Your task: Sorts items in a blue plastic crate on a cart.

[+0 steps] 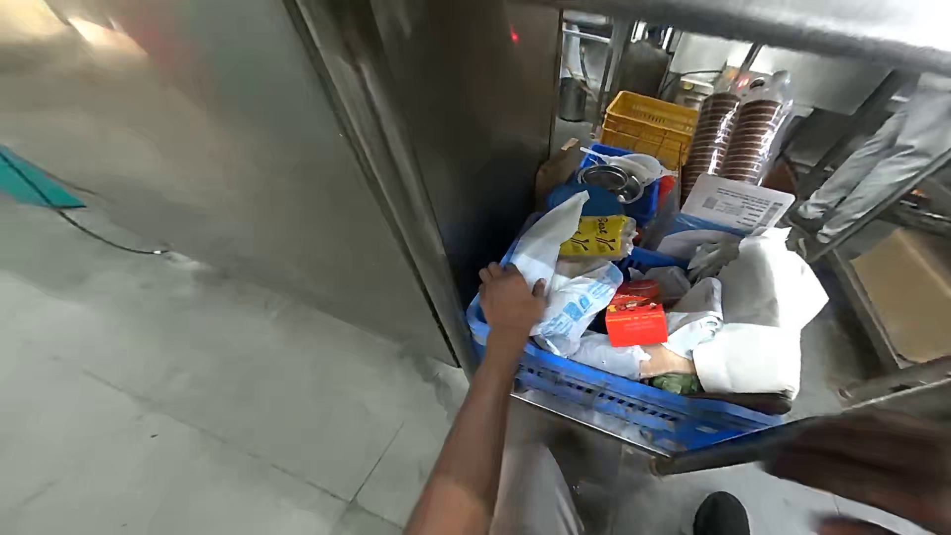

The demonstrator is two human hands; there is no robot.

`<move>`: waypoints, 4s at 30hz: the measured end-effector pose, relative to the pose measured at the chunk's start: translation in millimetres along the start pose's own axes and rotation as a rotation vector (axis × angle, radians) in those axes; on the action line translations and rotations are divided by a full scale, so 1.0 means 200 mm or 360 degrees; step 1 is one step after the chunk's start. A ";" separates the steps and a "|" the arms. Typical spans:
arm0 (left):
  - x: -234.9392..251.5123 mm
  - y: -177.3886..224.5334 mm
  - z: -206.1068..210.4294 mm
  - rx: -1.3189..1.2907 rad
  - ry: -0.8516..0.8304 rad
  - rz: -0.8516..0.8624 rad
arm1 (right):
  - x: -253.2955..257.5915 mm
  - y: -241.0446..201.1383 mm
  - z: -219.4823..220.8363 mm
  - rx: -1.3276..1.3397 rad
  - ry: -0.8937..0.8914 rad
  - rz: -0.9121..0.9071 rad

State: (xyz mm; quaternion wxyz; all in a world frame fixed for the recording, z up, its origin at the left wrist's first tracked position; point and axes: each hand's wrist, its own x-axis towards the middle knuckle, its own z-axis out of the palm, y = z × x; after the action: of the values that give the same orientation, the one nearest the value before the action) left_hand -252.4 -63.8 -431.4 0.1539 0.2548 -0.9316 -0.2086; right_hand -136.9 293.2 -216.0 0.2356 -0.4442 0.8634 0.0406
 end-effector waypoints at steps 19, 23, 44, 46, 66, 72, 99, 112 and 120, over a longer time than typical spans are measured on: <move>-0.26 0.23 0.27 -0.0919 -0.0507 0.0407 | 1.18 0.42 -0.12 0.0164 0.0823 -0.0396; -0.33 0.33 0.36 -0.0823 -0.0269 0.0536 | 1.56 0.31 -0.15 0.0056 0.0692 -0.0514; -0.39 0.27 0.39 -0.0890 0.0327 0.0397 | 1.92 0.70 -0.10 -0.0982 0.0168 -0.0024; -0.41 0.28 0.40 -0.0839 0.0349 0.0412 | 1.90 0.66 -0.13 -0.0797 0.0268 -0.0017; -0.44 0.30 0.32 -0.0745 0.0133 0.0215 | 2.50 0.14 0.26 -0.1114 -0.0139 -0.0310; -0.42 0.26 0.41 -0.0852 0.0514 0.0581 | 2.40 0.24 0.11 -0.1283 0.0000 -0.0942; -0.42 0.11 0.41 -0.0680 0.0976 0.0366 | 1.62 0.63 -0.05 -0.0294 0.0969 -0.0432; -0.41 0.06 0.51 -0.0759 0.1298 0.0629 | 1.63 0.56 -0.02 -0.0451 0.0945 -0.0304; -0.40 0.06 0.56 -0.0940 0.1331 0.0684 | 1.54 0.53 0.08 -0.0405 0.1016 -0.0219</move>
State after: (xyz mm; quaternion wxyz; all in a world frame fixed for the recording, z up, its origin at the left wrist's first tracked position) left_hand -235.6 22.7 -536.9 0.6146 0.0662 -0.7241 -0.3060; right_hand -366.3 131.6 -380.3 -0.1014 -0.5174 0.8497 -0.0090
